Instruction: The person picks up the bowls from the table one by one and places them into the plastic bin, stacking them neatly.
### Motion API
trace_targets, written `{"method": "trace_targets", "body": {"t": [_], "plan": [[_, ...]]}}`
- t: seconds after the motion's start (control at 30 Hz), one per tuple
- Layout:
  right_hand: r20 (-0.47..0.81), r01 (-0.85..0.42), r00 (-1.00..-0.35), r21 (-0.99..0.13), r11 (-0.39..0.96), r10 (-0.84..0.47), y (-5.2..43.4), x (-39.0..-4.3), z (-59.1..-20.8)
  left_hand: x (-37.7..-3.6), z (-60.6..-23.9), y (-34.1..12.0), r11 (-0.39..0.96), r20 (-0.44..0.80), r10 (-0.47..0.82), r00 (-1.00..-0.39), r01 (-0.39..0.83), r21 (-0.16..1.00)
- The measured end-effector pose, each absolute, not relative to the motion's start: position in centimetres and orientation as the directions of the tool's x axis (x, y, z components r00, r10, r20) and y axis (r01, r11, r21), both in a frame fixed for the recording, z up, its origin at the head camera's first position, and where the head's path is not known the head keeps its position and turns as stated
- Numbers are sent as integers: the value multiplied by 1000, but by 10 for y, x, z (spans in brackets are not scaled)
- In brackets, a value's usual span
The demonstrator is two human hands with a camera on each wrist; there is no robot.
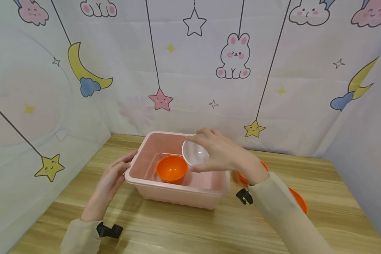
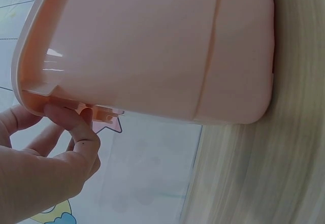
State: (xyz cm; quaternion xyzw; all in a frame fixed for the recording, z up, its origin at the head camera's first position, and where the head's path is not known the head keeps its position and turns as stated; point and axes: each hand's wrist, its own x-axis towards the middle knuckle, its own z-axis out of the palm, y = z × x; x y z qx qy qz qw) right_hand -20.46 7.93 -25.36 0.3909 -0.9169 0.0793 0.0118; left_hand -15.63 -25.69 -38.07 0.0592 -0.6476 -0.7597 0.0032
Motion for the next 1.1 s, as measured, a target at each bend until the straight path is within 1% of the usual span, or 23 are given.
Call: {"method": "trace_targets", "body": {"t": [0.33,0.97,1.1], "plan": [[50,-718,-684,-219,660,-728,65,-214,-254,-156,-380,-256,-166,-95,-85,-992,-80,983],[22,-747,-648,-213,630,-761,38,-228,-258,-157,-380,-257,-167,-97,-85,-992,-82,983],[8,-745,-646,-227,628,-763,35,-231,-259,-156,-380,-257,-170,-94,-88,-992,-78,982]]}}
